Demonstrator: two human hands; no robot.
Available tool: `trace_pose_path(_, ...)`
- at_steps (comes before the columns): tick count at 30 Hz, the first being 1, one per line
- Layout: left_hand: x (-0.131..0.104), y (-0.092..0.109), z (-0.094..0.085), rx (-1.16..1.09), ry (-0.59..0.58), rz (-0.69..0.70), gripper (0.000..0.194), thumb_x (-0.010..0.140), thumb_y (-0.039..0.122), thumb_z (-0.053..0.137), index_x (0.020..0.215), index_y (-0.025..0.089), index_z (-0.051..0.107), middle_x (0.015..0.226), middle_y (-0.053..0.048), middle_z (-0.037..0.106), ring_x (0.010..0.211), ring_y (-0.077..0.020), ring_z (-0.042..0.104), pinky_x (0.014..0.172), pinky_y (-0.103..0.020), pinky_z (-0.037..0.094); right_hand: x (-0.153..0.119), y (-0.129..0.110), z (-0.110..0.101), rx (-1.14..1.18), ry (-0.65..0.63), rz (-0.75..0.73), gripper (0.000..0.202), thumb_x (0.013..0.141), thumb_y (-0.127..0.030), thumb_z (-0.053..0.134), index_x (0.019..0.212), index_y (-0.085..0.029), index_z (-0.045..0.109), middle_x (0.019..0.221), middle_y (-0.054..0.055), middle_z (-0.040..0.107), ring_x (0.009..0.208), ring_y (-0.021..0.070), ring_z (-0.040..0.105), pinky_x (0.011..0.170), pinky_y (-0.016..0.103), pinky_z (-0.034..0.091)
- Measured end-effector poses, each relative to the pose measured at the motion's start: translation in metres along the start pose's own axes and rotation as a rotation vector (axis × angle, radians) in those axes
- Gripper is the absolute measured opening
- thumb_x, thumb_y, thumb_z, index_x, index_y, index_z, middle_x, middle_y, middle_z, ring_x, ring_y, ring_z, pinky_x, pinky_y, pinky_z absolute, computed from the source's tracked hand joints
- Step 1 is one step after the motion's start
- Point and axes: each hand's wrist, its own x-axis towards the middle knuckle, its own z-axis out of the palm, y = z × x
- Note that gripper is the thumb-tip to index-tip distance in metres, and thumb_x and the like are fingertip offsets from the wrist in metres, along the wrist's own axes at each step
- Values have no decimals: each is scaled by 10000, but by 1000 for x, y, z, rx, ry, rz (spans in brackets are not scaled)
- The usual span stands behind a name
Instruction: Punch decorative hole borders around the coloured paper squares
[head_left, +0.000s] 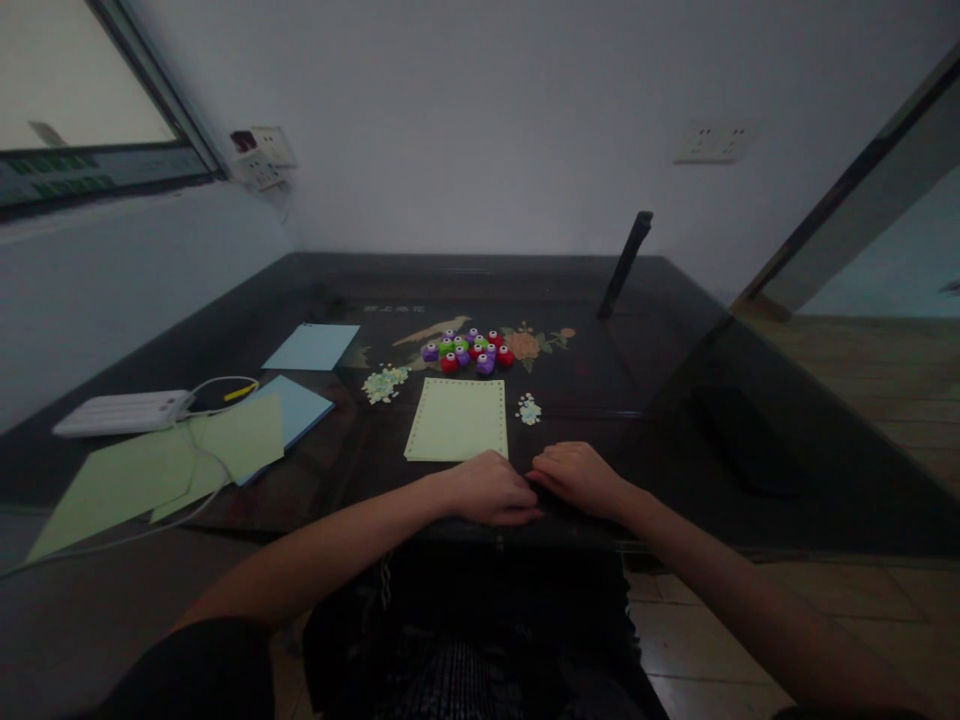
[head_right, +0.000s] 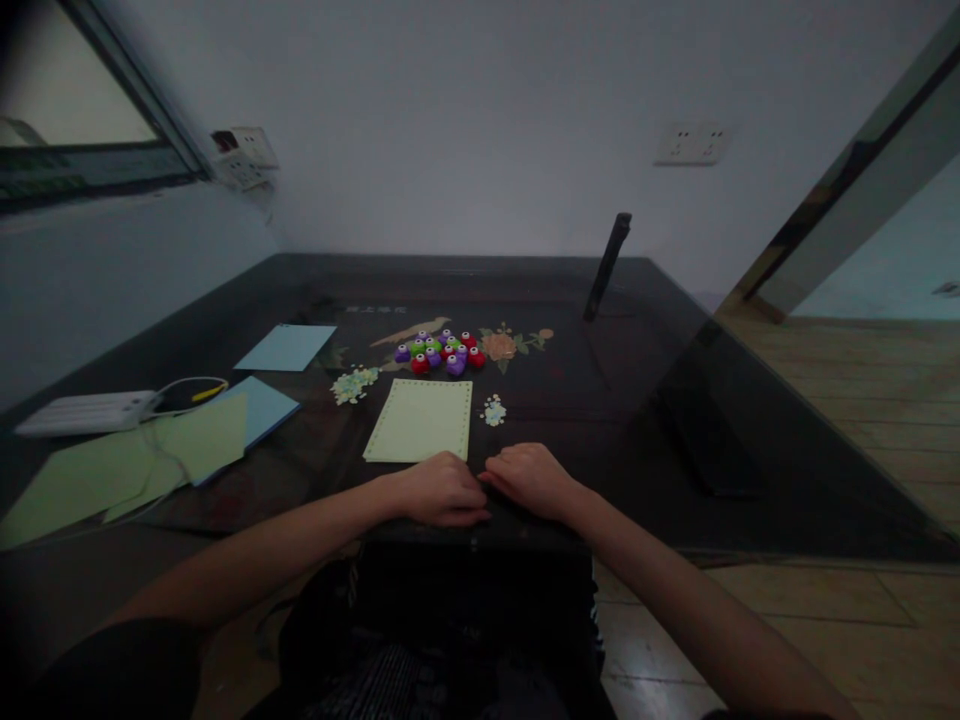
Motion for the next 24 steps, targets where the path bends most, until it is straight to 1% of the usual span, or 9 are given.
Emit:
trace_pose_path(7,-1,-1,1,-2,12,14,376,915,341,401,615,187,567,555,-4,634,484,-112,547,470,-252,285,0,0,1,-8,-16,6,315,930,-290,439,696,-156,602,646,33,608,605,126,520,582,259,273)
trace_pose_path(12,0,0,-1,17,-23,0,363,910,344,413,619,193,570,560,-2,631,489,-112,543,471,-258,282,0,0,0,-1,-31,13,312,929,-286,442,690,-158,597,649,27,613,599,123,519,584,258,277)
trace_pose_path(16,1,0,-1,5,-21,4,372,912,341,405,610,190,561,564,-2,630,490,-111,539,470,-258,284,0,0,-1,-6,-32,11,296,922,-284,459,693,-157,597,653,30,616,603,125,526,584,258,277)
trace_pose_path(19,0,-1,1,0,12,22,378,915,339,394,608,190,556,558,-3,619,490,-108,534,475,-262,293,0,0,-1,-3,-18,5,291,921,-277,459,694,-156,596,652,32,616,605,127,529,583,258,278)
trace_pose_path(24,-4,-1,4,-21,115,56,371,916,315,388,597,189,529,541,2,583,492,-105,513,495,-263,320,-1,0,0,26,-23,20,299,933,-280,428,716,-157,593,670,34,618,617,130,533,586,256,282)
